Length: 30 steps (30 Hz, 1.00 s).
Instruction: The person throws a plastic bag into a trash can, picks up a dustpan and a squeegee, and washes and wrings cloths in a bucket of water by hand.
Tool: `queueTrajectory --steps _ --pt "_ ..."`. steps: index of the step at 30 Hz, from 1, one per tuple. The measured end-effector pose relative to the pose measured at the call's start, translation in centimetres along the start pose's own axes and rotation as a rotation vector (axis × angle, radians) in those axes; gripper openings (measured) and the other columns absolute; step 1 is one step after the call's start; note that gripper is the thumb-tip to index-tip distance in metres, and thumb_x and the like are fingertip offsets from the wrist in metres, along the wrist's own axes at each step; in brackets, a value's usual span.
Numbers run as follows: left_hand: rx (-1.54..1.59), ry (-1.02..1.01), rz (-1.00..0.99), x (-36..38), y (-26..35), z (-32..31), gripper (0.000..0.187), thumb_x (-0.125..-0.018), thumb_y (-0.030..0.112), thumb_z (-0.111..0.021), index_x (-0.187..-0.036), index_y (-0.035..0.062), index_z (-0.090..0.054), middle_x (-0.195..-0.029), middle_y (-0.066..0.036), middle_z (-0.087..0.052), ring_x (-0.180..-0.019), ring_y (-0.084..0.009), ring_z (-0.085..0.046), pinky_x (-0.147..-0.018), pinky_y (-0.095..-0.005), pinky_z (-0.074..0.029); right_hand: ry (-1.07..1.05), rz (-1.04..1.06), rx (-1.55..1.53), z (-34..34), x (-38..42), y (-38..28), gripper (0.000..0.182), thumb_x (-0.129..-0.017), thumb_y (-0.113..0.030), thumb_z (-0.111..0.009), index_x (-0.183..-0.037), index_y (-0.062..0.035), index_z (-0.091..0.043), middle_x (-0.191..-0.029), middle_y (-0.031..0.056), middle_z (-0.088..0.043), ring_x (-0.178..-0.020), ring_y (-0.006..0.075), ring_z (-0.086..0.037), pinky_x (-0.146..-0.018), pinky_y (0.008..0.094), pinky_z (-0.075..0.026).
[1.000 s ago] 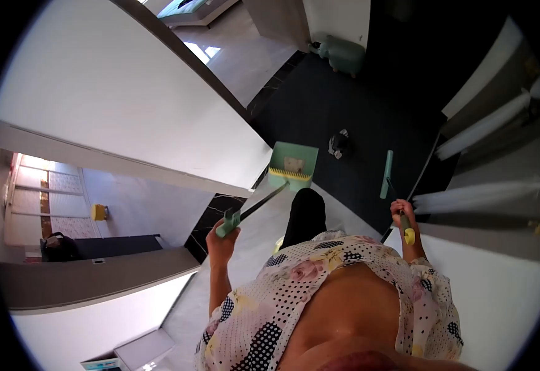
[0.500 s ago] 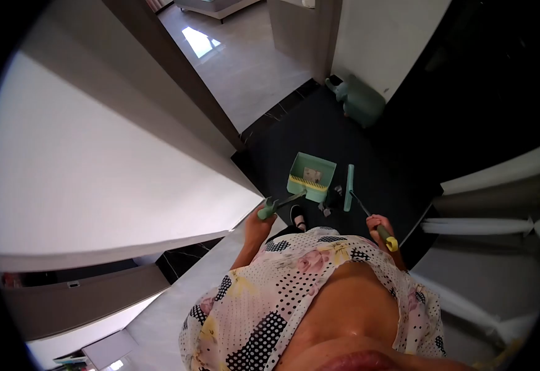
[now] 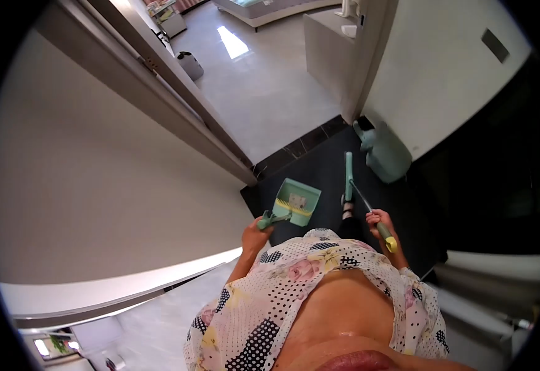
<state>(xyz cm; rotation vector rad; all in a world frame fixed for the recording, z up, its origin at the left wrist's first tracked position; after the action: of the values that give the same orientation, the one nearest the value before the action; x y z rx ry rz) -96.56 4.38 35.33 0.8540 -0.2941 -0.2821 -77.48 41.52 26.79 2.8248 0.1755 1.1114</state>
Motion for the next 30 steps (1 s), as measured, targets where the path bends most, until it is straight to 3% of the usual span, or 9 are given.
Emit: queueTrajectory --steps 5,8,14,17,20,21,24,25,30 --pt "-0.011 0.045 0.079 2.6 -3.2 1.5 0.034 -0.068 0.023 -0.066 -0.101 0.013 -0.062 -0.082 -0.016 -0.064 -0.079 -0.034 -0.062 -0.066 -0.0394 -0.049 -0.005 -0.117 -0.104 0.9 -0.6 2.9 0.015 -0.083 -0.008 -0.046 -0.071 -0.0029 -0.04 -0.057 -0.0001 -0.042 -0.044 0.0063 -0.043 -0.043 0.0161 -0.043" --pt "-0.088 0.115 0.134 -1.1 -3.6 2.4 0.035 -0.068 0.023 -0.066 -0.101 0.0136 -0.062 -0.08 -0.015 -0.064 -0.076 -0.0342 -0.062 -0.065 -0.0403 -0.049 0.051 -0.169 -0.045 -2.1 -5.8 0.7 0.015 -0.082 -0.008 -0.045 -0.069 -0.0031 -0.039 -0.056 0.0001 -0.042 -0.043 0.0065 -0.043 -0.042 0.0165 -0.043" --pt "-0.041 0.284 0.226 -32.3 -12.3 3.2 0.036 -0.067 0.024 -0.068 -0.101 0.0101 -0.063 -0.083 -0.015 -0.064 -0.081 -0.0348 -0.061 -0.07 -0.0408 -0.048 0.127 -0.301 0.018 -20.4 -39.9 -13.8 0.012 -0.079 -0.005 -0.045 -0.07 -0.0029 -0.039 -0.058 0.001 -0.041 -0.044 0.0061 -0.042 -0.042 0.0153 -0.042" --pt "-0.014 0.373 0.251 -43.6 -15.4 4.3 0.037 -0.068 0.025 -0.068 -0.102 0.0102 -0.063 -0.084 -0.015 -0.064 -0.081 -0.0349 -0.061 -0.071 -0.0408 -0.048 0.105 -0.29 0.049 -28.0 -53.9 -18.2 0.012 -0.077 -0.003 -0.043 -0.067 -0.0051 -0.038 -0.06 0.0015 -0.042 -0.044 0.0079 -0.043 -0.043 0.0164 -0.042" --pt "-0.059 0.337 0.298 -42.1 -17.2 3.9 0.036 -0.068 0.027 -0.067 -0.099 0.01 -0.063 -0.084 -0.016 -0.064 -0.082 -0.0354 -0.061 -0.071 -0.0417 -0.047 0.003 -0.082 0.111 -26.0 -56.3 -20.3 0.015 -0.076 -0.001 -0.045 -0.063 -0.0048 -0.038 -0.061 0.0037 -0.042 -0.046 0.0098 -0.042 -0.043 0.0192 -0.041" --pt "-0.106 0.295 0.317 -42.3 -17.1 3.7 0.035 -0.069 0.029 -0.067 -0.098 0.0099 -0.063 -0.084 -0.017 -0.063 -0.081 -0.036 -0.06 -0.071 -0.0421 -0.047 -0.168 0.174 0.234 -27.9 -54.7 -21.3 0.014 -0.076 -0.001 -0.044 -0.064 -0.0033 -0.038 -0.062 0.0048 -0.041 -0.047 0.0101 -0.042 -0.043 0.0188 -0.041" --pt "-0.111 0.225 0.352 -43.1 -17.1 3.9 0.036 -0.07 0.031 -0.067 -0.099 0.0097 -0.061 -0.084 -0.018 -0.063 -0.08 -0.0381 -0.059 -0.07 -0.0426 -0.047 -0.215 0.038 0.214 -30.5 -54.3 -21.5 0.009 -0.079 -0.001 -0.043 -0.071 0.0011 -0.041 -0.061 0.0048 -0.041 -0.047 0.0083 -0.041 -0.041 0.017 -0.04" --pt "-0.13 0.211 0.357 -43.0 -16.4 4.2 0.035 -0.07 0.029 -0.067 -0.1 0.0096 -0.061 -0.084 -0.018 -0.063 -0.08 -0.0379 -0.06 -0.07 -0.0423 -0.047 -0.015 -0.071 0.093 -30.9 -53.0 -20.0 0.008 -0.08 -0.001 -0.044 -0.074 0.0023 -0.039 -0.06 0.0015 -0.041 -0.046 0.0064 -0.042 -0.042 0.0156 -0.041" --pt "-0.093 0.324 0.213 -46.0 -13.4 5.7 0.038 -0.07 0.023 -0.07 -0.104 0.0089 -0.061 -0.086 -0.016 -0.064 -0.082 -0.0352 -0.061 -0.072 -0.0405 -0.048 0.008 -0.169 0.146 -34.8 -54.1 -20.6 0.009 -0.084 -0.003 -0.044 -0.077 0.0011 -0.041 -0.058 -0.0006 -0.041 -0.045 0.0049 -0.042 -0.042 0.0143 -0.041"
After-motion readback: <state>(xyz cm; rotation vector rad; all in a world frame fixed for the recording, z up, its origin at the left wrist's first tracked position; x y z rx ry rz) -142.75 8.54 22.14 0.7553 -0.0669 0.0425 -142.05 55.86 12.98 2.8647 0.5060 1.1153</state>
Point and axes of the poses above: each hand's wrist, its own x-axis away from the middle knuckle, its own z-axis out of the back of the hand, y = z × x, the point moved 8 cm from there along -x, towards the middle knuckle
